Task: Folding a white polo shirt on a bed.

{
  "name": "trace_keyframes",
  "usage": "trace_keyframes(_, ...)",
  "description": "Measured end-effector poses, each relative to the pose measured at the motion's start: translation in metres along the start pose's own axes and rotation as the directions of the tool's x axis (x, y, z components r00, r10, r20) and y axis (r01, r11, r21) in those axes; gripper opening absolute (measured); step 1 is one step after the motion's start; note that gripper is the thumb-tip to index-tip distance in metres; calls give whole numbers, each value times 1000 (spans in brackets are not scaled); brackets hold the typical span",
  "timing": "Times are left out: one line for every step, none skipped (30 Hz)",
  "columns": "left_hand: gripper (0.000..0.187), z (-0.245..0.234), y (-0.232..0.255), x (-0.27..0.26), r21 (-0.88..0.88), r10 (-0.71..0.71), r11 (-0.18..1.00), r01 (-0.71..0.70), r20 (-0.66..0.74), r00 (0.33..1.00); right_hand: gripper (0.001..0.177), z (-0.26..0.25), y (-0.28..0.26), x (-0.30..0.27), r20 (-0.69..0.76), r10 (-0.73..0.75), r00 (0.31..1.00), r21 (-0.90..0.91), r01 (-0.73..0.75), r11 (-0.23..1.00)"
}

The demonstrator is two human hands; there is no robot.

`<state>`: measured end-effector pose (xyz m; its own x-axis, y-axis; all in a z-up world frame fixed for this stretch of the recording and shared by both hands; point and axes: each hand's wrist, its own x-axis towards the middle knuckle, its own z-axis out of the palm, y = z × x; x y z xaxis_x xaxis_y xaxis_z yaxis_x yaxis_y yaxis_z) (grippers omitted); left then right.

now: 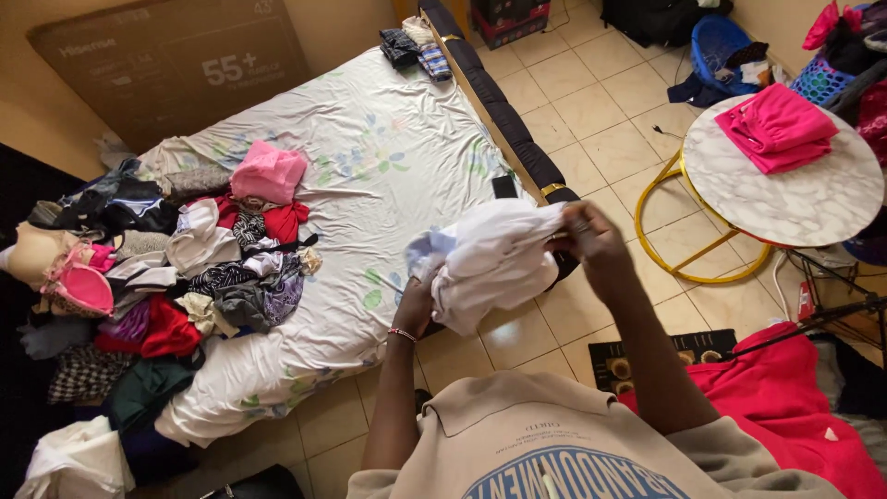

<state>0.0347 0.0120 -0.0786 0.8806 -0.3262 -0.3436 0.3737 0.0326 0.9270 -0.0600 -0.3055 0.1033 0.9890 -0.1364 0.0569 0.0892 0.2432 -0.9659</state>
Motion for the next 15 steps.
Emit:
trace_keyframes(43, -1, -6, 0, -3, 0, 1000, 0, -3, 1000, 26, 3, -2, -4, 4, 2, 1000, -1, -2, 1000)
trace_keyframes(45, -1, -9, 2, 62, -18, 998, 15, 40, 999, 26, 5, -5, -6, -50, -21, 999, -48, 19, 999)
trace_keyframes(47, -1, -12, 5, 127, -38, 991, 27, 83, 996, 25, 8, -8, -8, -103, -45, 994, -95, 36, 995)
trace_keyframes(47, 6, -1, 3, 128, -31, 992, 20, 86, 996, 25, 14, -11, -9, -104, -53, 993, -97, 43, 994)
trace_keyframes(51, 13, 9, 1, 361, 42, 931, -59, 53, 998, 25, 20, -14, -10, -89, -91, 992, -188, 73, 980)
trace_keyframes(59, 19, 16, -7, 572, 116, 812, -113, 31, 993, 26, 28, -15, -14, -69, -118, 991, -275, 95, 957)
trace_keyframes(59, 33, 39, -21, 570, 115, 814, -111, 28, 993, 26, 31, -14, -15, -66, -115, 991, -276, 93, 957)
trace_keyframes(61, 45, 62, -35, 619, 233, 761, -193, 16, 972, 25, 35, -12, -16, -19, -133, 991, -315, 120, 941)
trace_keyframes(63, 56, 85, -49, 667, 348, 696, -266, 11, 938, 25, 39, -10, -18, 30, -149, 988, -353, 150, 924)
trace_keyframes(63, 68, 97, -57, 667, 348, 698, -262, 5, 938, 25, 41, -6, -18, 36, -146, 989, -352, 149, 924)
trace_keyframes(55, 81, 109, -65, 555, 363, 760, -337, 67, 929, 25, 44, -2, -19, 38, -122, 992, -389, 127, 912)
trace_keyframes(47, 93, 121, -72, 431, 388, 808, -403, 127, 913, 25, 45, 1, -19, 38, -99, 994, -426, 106, 899)
trace_keyframes(47, 99, 118, -72, 431, 389, 808, -401, 121, 913, 25, 46, 2, -20, 44, -97, 994, -425, 106, 899)
trace_keyframes(40, 104, 115, -72, 372, 395, 823, -429, 170, 903, 25, 47, 2, -19, 41, -100, 994, -411, 108, 905)
trace_keyframes(33, 110, 113, -71, 310, 402, 835, -454, 217, 889, 25, 48, 1, -19, 37, -103, 994, -396, 110, 912)
